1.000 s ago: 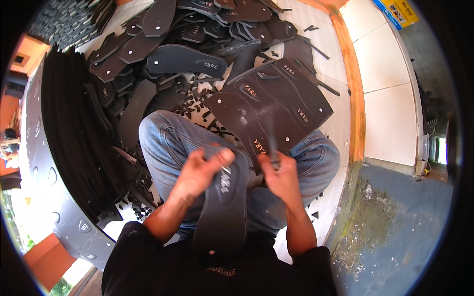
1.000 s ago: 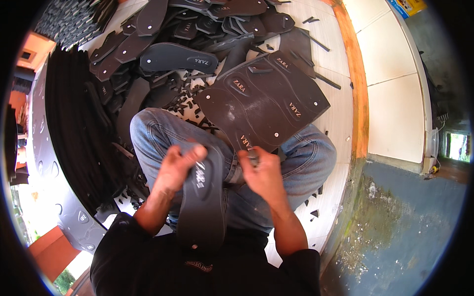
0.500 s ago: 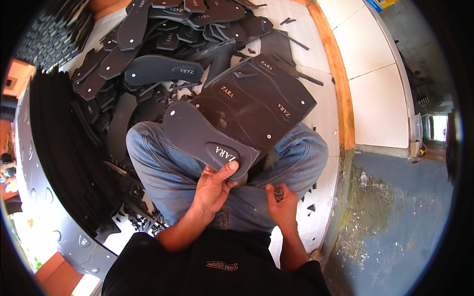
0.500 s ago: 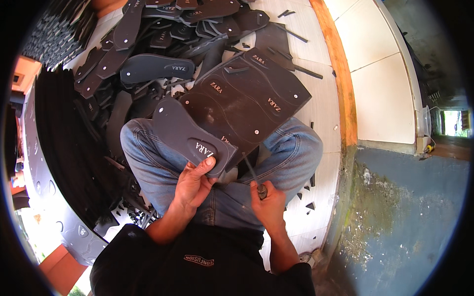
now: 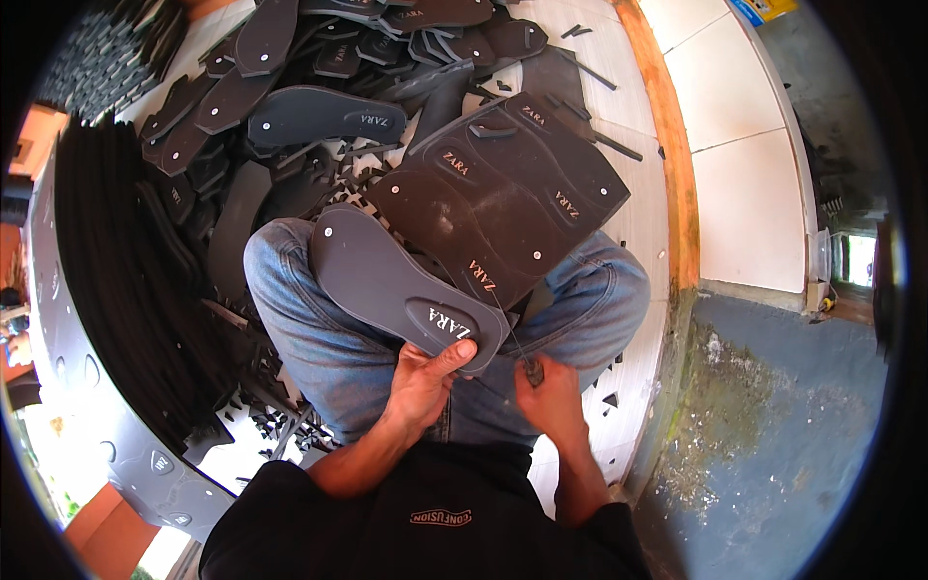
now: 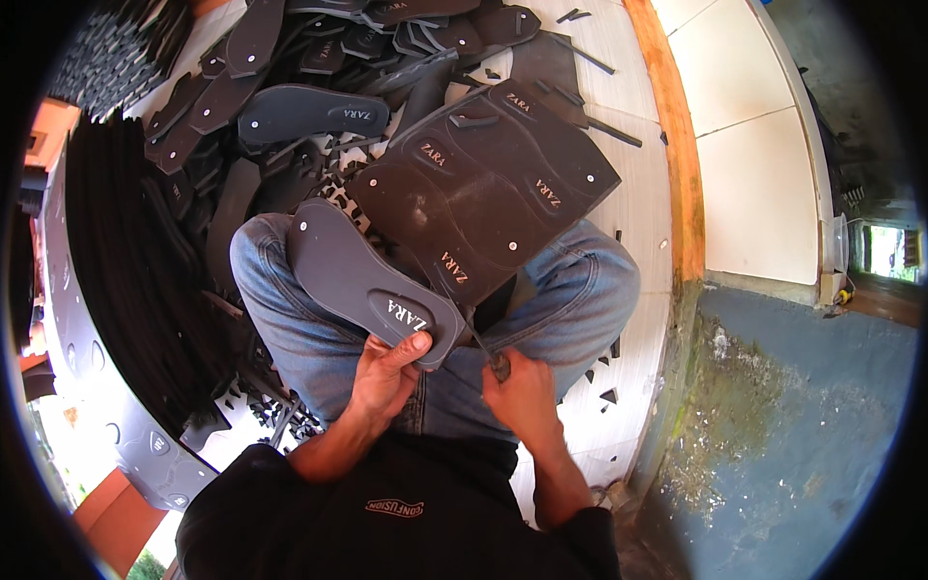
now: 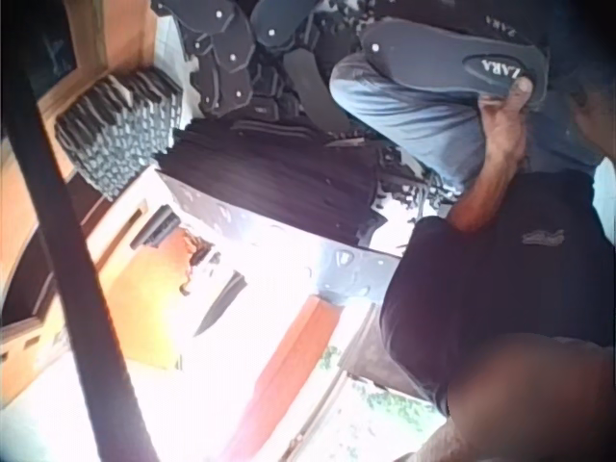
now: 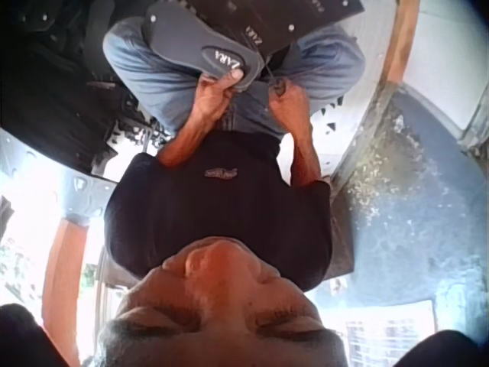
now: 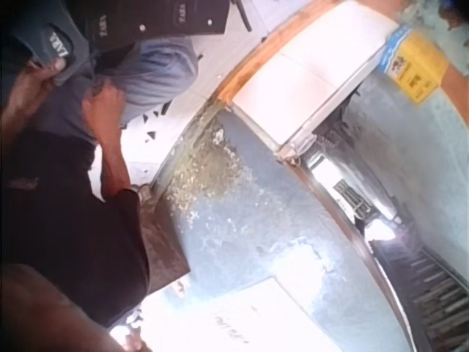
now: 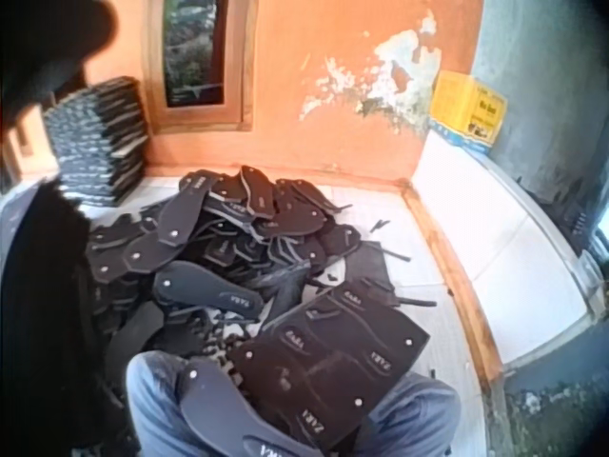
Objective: The person uses a knife to cut along a pre-marked line on a sheet of dark material to separate a shoe insole, then places the finished piece onto a stack.
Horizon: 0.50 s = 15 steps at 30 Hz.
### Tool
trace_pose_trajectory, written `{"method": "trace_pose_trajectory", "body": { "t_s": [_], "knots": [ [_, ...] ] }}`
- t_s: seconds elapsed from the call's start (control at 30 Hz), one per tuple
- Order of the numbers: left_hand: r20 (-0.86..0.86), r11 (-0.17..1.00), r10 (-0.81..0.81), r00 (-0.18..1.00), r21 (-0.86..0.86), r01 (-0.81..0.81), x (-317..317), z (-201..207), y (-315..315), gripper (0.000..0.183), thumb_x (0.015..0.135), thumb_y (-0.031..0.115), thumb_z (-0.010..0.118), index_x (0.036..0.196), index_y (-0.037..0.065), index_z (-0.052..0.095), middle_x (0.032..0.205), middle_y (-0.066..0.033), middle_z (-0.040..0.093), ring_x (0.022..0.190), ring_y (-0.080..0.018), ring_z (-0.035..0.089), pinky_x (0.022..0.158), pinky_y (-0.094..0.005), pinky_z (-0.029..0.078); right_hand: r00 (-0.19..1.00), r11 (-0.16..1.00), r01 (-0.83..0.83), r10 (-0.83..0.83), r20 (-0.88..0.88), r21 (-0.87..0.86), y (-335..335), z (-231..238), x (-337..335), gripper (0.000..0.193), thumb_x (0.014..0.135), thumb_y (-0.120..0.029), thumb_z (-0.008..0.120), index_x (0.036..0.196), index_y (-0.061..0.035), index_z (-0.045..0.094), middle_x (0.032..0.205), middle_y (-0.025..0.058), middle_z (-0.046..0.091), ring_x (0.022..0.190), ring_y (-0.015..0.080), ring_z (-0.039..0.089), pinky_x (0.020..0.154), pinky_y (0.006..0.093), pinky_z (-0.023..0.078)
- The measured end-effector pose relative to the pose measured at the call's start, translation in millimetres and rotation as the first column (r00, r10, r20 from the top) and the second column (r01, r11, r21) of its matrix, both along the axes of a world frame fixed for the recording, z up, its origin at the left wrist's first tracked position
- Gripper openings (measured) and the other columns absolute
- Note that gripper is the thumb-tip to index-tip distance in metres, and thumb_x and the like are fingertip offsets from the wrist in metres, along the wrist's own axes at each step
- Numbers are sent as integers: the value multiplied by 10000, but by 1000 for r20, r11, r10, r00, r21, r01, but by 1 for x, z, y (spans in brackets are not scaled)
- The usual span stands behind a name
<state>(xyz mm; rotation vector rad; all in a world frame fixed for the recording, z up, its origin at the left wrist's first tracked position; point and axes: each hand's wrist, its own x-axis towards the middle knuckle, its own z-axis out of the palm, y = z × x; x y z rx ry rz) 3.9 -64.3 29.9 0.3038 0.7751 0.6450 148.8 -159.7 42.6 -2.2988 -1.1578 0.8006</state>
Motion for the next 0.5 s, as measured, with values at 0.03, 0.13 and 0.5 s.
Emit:
{"method": "trace_pose_trajectory", "body": {
  "t_s": [0.03, 0.13, 0.5],
  "knots": [
    [-19, 1000, 2, 1000, 14, -1, -2, 0, -1, 222, 772, 101, 719, 969, 62, 624, 880, -21, 652, 762, -107, 613, 640, -246, 491, 999, 998, -52, 52, -4, 40, 11, 3, 4, 227, 795, -144, 595, 649, 13, 519, 561, 210, 533, 562, 413, 550, 508, 452, 401],
    [-36, 999, -43, 998, 4, 43, -10, 1, 0, 273, 755, 90, 732, 1003, 52, 623, 904, -29, 658, 801, -120, 618, 688, -258, 497, 987, 978, -163, 162, 19, 130, 39, 3, 6, 191, 787, -128, 586, 679, 22, 538, 574, 210, 535, 558, 401, 545, 517, 434, 405],
    [-106, 836, 398, 911, 452, -312, 23, 19, 211, 455, 850, 268, 640, 1180, -10, 495, 1176, -129, 518, 1084, -250, 511, 943, -368, 408, 924, 941, 328, -303, -232, 79, 6, -19, 11, 317, 819, -159, 633, 622, 30, 473, 480, 111, 427, 433, 165, 362, 447, 354, 325]
  ]
}}
